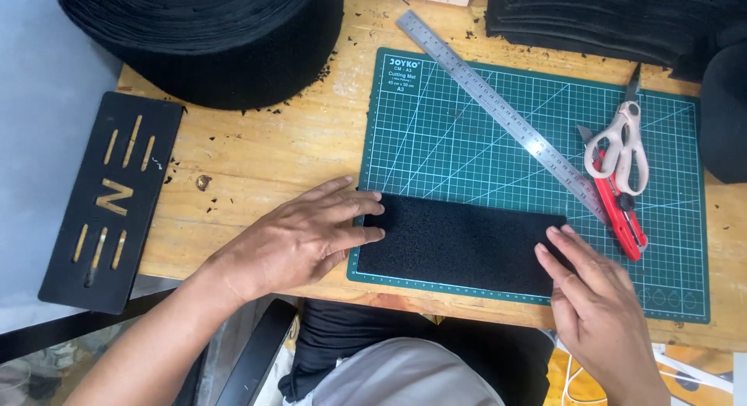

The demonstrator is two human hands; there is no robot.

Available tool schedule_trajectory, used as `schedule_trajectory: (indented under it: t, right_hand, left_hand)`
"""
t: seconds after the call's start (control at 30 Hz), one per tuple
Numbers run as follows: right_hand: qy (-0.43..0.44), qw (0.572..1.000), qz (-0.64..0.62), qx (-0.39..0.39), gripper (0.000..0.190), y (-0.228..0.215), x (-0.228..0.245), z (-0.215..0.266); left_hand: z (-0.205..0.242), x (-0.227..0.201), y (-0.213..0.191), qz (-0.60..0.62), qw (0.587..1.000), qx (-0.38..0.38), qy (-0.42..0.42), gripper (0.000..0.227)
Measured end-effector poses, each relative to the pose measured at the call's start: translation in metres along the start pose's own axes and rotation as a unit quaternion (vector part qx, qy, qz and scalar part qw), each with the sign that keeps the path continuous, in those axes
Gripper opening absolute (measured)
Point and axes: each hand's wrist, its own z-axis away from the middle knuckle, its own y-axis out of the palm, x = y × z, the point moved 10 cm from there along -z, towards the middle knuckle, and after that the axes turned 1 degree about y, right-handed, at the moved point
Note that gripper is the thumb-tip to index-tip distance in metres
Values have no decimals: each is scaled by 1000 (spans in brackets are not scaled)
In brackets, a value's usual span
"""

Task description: The person uses a metal ruler and a red utility knife to cut a straight line on a piece of black fabric placed on a green cutting mat. They then use scissors to trim the edges of the cut fabric piece, holding it in their hands to refine the shape.

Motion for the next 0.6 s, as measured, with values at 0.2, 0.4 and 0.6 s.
schedule_trajectory:
  t: [0.2, 0.4, 0.6]
  right_hand:
    - [-1, 1000, -3, -10, 52, -4, -2, -4]
    - [-18, 999, -48, -13, 45, -8, -13, -5]
    - [-52, 992, -113, 1, 41, -17, -18, -9]
  left_hand:
    - [-3, -10, -12, 28, 999, -36, -5, 29]
    - [-8, -15, -20, 40, 997, -70, -4, 31]
    - [-10, -13, -14, 6, 998, -50, -25, 35]
